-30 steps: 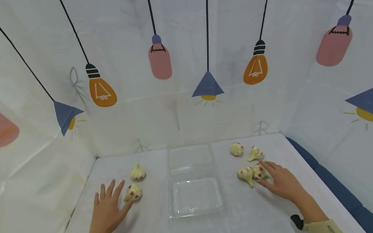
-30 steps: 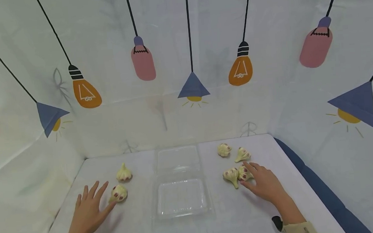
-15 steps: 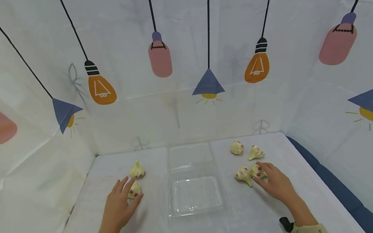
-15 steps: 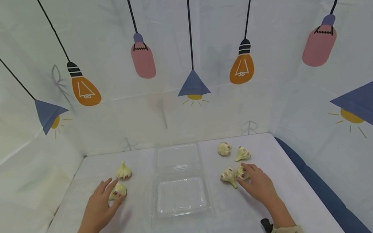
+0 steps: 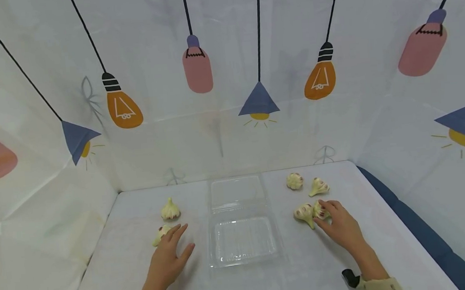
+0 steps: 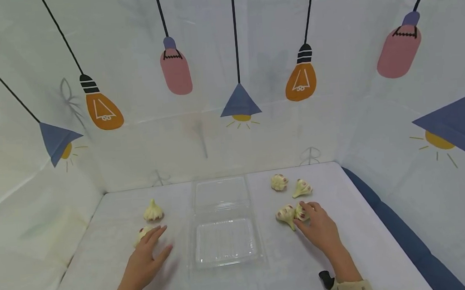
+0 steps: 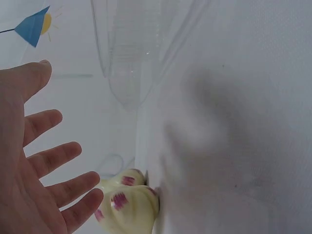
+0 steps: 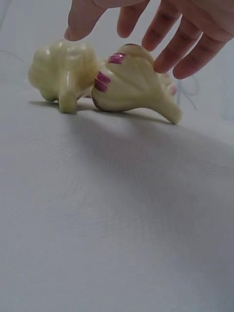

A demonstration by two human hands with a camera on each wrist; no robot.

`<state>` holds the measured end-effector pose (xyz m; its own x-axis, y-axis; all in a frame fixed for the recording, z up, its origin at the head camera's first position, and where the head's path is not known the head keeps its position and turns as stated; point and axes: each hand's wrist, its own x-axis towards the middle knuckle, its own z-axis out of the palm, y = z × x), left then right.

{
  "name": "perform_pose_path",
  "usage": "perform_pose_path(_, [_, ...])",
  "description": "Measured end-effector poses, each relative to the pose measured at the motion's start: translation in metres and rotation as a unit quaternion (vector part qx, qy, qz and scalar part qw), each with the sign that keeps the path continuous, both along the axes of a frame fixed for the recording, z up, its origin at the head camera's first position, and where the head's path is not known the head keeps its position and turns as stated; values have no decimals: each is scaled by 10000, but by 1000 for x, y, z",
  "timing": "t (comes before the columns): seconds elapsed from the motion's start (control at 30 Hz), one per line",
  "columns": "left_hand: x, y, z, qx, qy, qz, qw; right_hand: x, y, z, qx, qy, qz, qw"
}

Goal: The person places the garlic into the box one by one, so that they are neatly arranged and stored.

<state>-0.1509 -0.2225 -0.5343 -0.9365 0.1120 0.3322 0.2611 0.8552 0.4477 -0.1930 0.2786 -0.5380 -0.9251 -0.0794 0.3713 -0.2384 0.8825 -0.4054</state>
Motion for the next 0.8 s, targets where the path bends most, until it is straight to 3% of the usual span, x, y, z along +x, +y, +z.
perform_pose_path(0.27, [-2,10,-9,344,-49,-41,9994,-2,-5,-2,-131,-278,-148,9994])
perform_pose_path(0.43, [-4,17,-16,802,-394,-194,9958,-1,-7,-5,-128,-174,-220,9995])
perform_pose_path(0.63, [-7,27,-22,1486,-654,-411,9859,1,-12,-7,-273,191,-175,9993])
perform_pose_path(0.8, [-9,35,-29,2100,-747,-547,9733,3,-17,-7,-453,57,-113,9989])
